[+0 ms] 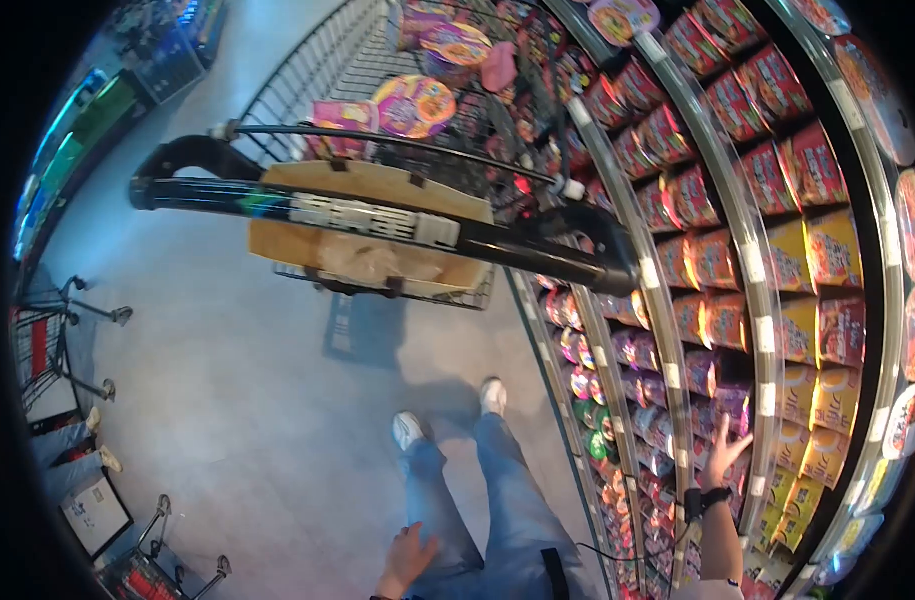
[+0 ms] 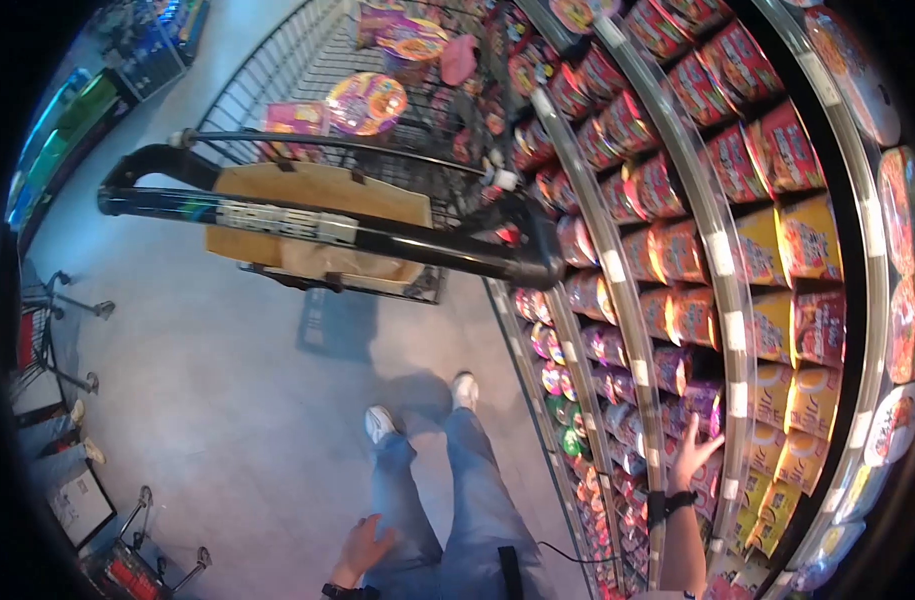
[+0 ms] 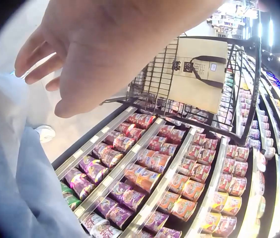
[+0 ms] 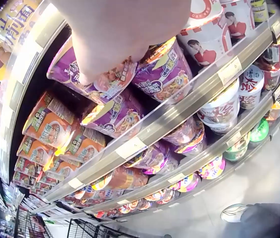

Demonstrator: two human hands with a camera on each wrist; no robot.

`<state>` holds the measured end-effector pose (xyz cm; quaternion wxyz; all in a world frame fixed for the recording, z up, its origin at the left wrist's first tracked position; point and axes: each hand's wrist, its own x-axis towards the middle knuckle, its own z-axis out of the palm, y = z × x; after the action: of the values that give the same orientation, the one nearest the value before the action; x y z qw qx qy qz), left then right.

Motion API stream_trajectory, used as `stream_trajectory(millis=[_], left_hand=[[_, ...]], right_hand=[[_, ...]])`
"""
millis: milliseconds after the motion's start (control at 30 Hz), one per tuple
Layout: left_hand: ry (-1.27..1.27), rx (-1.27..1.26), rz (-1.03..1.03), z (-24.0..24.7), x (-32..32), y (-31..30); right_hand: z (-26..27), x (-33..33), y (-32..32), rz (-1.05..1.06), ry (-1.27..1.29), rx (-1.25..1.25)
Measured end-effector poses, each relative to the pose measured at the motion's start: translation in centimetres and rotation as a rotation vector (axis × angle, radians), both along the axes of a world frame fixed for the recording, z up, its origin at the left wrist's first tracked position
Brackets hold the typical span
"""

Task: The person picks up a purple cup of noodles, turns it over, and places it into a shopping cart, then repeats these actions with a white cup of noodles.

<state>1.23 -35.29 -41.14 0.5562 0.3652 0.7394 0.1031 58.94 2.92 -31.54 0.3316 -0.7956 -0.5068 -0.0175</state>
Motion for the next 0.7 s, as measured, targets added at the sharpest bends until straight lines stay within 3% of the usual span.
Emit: stream_trajectory(millis=[67,100,133,167,200,300,433,467,567,667,700], left_hand=[[0.003,0.070,-0.037,-2.8,0.8,-2.3],[-0.019,0.075,-0.037,-2.5,0.9,-2.4],[-0.038,0.091,-0.038,-2.6,0.6,-1.3],[-0.082,0.096,-0.033,-2.7,0.6,-0.9],[-0.107,0.101,-0.010,-2.8,0.4,-0.4],[-0.126,0.052,0.044,-3.1,-0.1,-0.3],[-0.071,0.013,0.079,-4.6,-0.4,-1.1],[-0.078,-0.001,0.093,-5.2,-0.5,-1.7],[-0.099,-0.026,0.136,-6.9,0.0,-3.1],[-0.119,-0.040,0.158,-8.0,0.4,-4.2],[-0.123,-0.049,0.166,-8.5,0.6,-4.7]], right_hand=[[-0.2,1.0,-0.3,0.070,-0.184,-0.041],[1.7,-3.6,-0.4,0.057,-0.262,-0.026],[-0.5,0.2,-0.4,0.116,0.077,0.023],[-0.9,-0.3,0.0,0.118,-0.088,0.147],[-0.1,-1.7,0.0,0.071,-0.144,0.110],[1.7,-4.6,0.2,-0.040,0.051,0.008],[-0.6,1.8,2.1,-0.186,-0.237,-0.036],[-0.5,3.2,2.7,-0.199,-0.175,-0.129],[2.6,-5.3,5.0,-0.186,-0.143,-0.100],[0.4,-1.9,8.0,-0.249,-0.303,-0.009],[1.7,-2.9,8.8,-0.238,-0.185,-0.129]])
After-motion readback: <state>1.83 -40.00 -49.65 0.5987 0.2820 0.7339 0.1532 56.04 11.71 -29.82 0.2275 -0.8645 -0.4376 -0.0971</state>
